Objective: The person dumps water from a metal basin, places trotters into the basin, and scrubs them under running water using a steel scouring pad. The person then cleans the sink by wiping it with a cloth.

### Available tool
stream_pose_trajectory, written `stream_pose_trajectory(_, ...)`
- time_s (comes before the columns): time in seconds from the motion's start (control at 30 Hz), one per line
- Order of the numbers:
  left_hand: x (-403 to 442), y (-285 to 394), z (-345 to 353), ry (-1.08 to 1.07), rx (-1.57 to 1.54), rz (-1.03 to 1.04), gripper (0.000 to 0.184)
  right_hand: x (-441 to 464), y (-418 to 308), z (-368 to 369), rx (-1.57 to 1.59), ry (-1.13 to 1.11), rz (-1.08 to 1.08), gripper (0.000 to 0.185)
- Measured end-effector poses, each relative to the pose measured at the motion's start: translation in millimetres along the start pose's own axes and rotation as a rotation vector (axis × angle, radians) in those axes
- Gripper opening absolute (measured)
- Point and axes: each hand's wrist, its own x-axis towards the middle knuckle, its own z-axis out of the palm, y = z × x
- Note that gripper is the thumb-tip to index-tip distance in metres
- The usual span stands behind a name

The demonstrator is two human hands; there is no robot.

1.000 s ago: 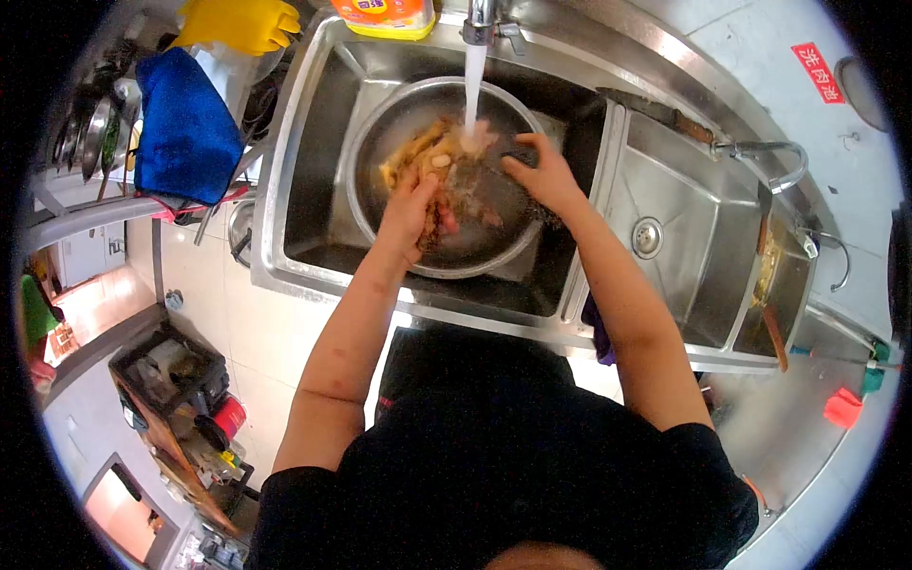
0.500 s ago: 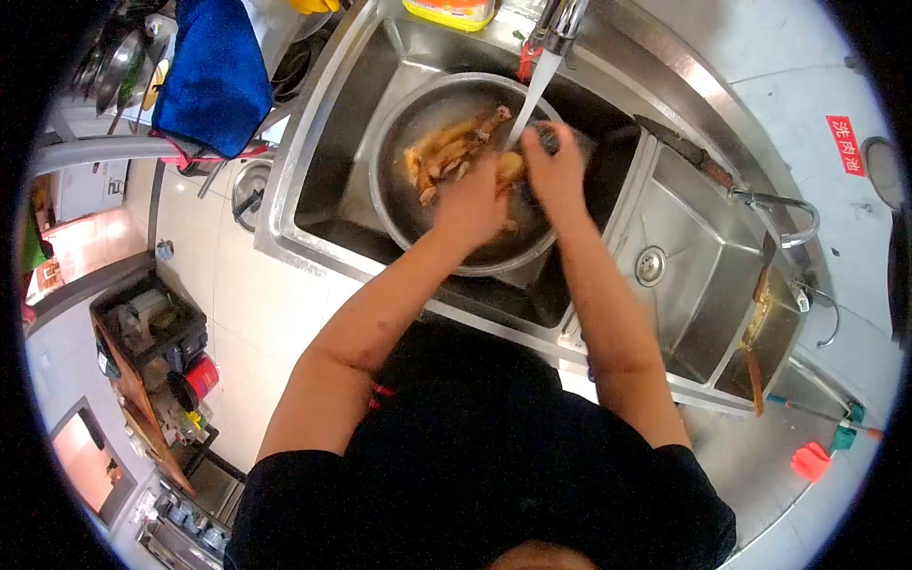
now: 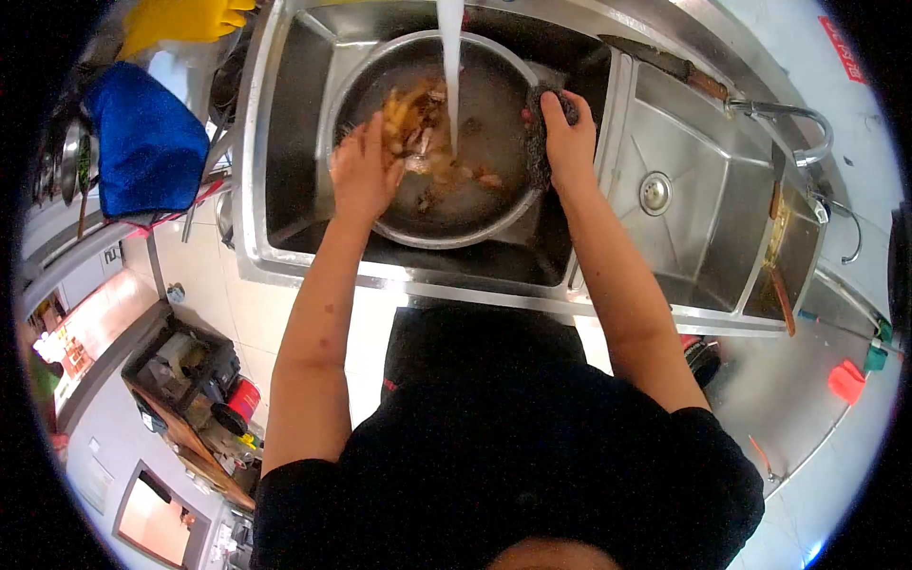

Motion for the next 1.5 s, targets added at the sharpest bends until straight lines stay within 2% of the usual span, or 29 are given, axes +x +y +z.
stream_pose_trajectory(0.03,-0.4,-1.0,12.9,0.102,0.130,0.147,0.065,-6.4,-2.4,-2.4,0.160,-0.031,0.071,0.033)
stream_pose_trajectory(0.17,-8.7,43.4,85.7,-0.401,-0.202,0.454,0.041,-19.7,4.2,-14.0,0.193,-0.018,0.144,0.031)
stream_pose_trajectory(0.27,-20.2,39.8,165.4,-0.395,-0.177,0.158,0.033,-29.1,8.4,-23.9,0.248,-0.070,0.200,0.029)
stream_pose_trajectory(0.37,-49.6,63.5,190.1,-0.396,-0.295,0.313,0.033,-41.5,3.2,-30.2,0.375,-0.077,0.329,0.028)
stream_pose_trajectory(0.47,-22.8,38.0,138.0,-0.721,-0.468,0.119,0.034,-36.5,11.6,-34.6,0.430,-0.115,0.489,0.035)
stream_pose_trajectory(0.5,-30.4,25.0,162.2,-0.619,-0.404,0.165,0.032,-33.7,7.0,-33.3,0.444,-0.120,0.514,0.034)
stream_pose_trajectory(0.57,-38.6,32.1,177.5,-0.456,-0.391,-0.040,0.030,-32.3,-6.6,-29.6,0.476,-0.117,0.571,0.032)
stream_pose_trajectory(0.63,-29.9,49.1,171.0,-0.434,-0.678,-0.380,0.028,-28.0,-9.9,-26.2,0.411,-0.180,0.523,0.036)
stream_pose_trajectory(0.7,-1.8,71.4,124.7,-0.540,-1.254,-0.861,0.026,-27.5,-13.7,-20.2,0.396,-0.229,0.500,0.040)
stream_pose_trajectory(0.77,21.8,85.9,104.3,-0.378,-1.729,-1.095,0.033,-26.3,-20.3,-8.8,0.437,-0.272,0.484,0.044)
stream_pose_trajectory(0.83,42.9,104.8,52.3,-0.542,-1.818,-1.253,0.045,-40.9,8.9,18.8,-0.043,-0.275,-0.059,0.046)
stream_pose_trajectory(0.87,46.6,109.8,57.4,-0.598,-1.744,-1.196,0.060,-45.8,18.7,28.9,-0.281,-0.263,-0.334,0.047)
stream_pose_trajectory(0.9,48.4,114.0,51.4,-0.586,-1.752,-1.122,0.062,-40.7,5.9,27.5,-0.196,-0.306,-0.147,0.049)
stream_pose_trajectory(0.93,52.8,115.4,44.7,-0.564,-1.759,-1.042,0.065,-36.2,-1.6,28.1,-0.157,-0.314,-0.081,0.048)
stream_pose_trajectory(1.0,45.7,117.7,42.3,-0.467,-1.764,-0.986,0.063,-27.0,-4.5,31.8,-0.269,-0.276,-0.060,0.046)
stream_pose_trajectory(1.13,38.9,126.8,35.4,-0.209,-1.675,-0.698,0.057,-12.1,-3.0,46.1,-0.049,-0.166,0.058,0.043)
stream_pose_trajectory(1.17,35.3,131.7,30.1,-0.124,-1.643,-0.678,0.051,-12.6,0.7,46.0,-0.025,-0.132,0.084,0.049)
stream_pose_trajectory(1.27,28.1,132.3,32.1,-0.143,-1.547,-0.680,0.049,-3.2,28.2,48.4,-0.123,-0.046,0.111,0.055)
stream_pose_trajectory(1.3,24.6,133.0,31.3,-0.153,-1.531,-0.699,0.046,-6.9,18.1,48.1,-0.204,-0.049,0.143,0.059)
stream_pose_trajectory(1.37,17.0,133.4,30.4,-0.178,-1.496,-0.735,0.043,-4.6,19.9,49.9,-0.167,-0.084,0.197,0.060)
stream_pose_trajectory(1.47,17.8,106.9,40.6,-0.070,-0.901,-0.585,0.038,-4.0,-8.0,57.2,-0.064,-0.076,0.243,0.056)
stream_pose_trajectory(1.5,26.6,94.3,9.4,-0.164,-1.139,-0.782,0.040,-2.4,-20.8,58.4,-0.020,-0.059,0.250,0.054)
